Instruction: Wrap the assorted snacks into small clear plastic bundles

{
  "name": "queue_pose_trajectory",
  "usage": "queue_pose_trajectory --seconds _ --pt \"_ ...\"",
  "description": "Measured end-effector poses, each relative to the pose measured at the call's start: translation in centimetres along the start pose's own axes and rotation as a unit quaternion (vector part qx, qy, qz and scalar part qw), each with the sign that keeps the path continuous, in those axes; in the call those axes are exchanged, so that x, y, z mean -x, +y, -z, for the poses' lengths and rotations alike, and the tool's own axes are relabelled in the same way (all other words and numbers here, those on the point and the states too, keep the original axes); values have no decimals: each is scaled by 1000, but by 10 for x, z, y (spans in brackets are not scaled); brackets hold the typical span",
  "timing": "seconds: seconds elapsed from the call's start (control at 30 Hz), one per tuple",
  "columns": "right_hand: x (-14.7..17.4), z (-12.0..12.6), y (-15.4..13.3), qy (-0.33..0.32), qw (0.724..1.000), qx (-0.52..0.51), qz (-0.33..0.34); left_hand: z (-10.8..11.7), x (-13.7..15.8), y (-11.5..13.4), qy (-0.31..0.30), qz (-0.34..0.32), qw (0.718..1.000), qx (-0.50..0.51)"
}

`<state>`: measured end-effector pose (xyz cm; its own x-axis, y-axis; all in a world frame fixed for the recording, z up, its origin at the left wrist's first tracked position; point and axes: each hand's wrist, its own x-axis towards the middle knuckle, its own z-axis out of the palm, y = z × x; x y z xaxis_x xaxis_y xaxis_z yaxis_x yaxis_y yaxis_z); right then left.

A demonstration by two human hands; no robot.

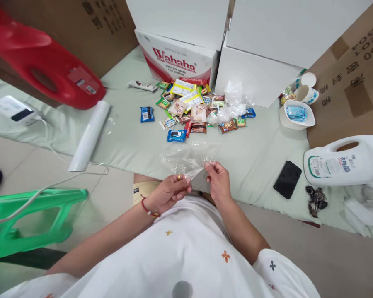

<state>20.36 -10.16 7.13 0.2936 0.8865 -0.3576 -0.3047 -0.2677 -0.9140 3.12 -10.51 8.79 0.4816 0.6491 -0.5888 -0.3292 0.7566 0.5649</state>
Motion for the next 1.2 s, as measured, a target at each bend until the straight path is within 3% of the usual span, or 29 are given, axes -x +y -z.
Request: queue_pose_trajectory --seconds 0.17,0.37,0.53,0.67,0.77,0.93,1.1,1.2 --pt "6 2 -9 -19 999 -22 -29 12 12 14 3 9 1000 -30" --pt "14 3 -23 -53 996 -32 -56 28 18 32 -44 33 997 -45" --pt "14 8 -23 -51 998 -33 8 36 12 25 -40 21 999 -20" --pt "14 14 -8 -59 995 -23 76 30 3 8 9 82 997 13" --pt "15 17 7 -55 994 -30 86 19 -3 -5 36 101 994 1" --pt "19 22 25 2 998 -31 54 11 -6 -19 50 33 998 -19" --pt "31 22 41 22 997 -52 -58 31 0 -19 94 -29 995 -15" --pt "40 19 49 18 995 -58 -76 42 1 -23 133 -54 990 -8"
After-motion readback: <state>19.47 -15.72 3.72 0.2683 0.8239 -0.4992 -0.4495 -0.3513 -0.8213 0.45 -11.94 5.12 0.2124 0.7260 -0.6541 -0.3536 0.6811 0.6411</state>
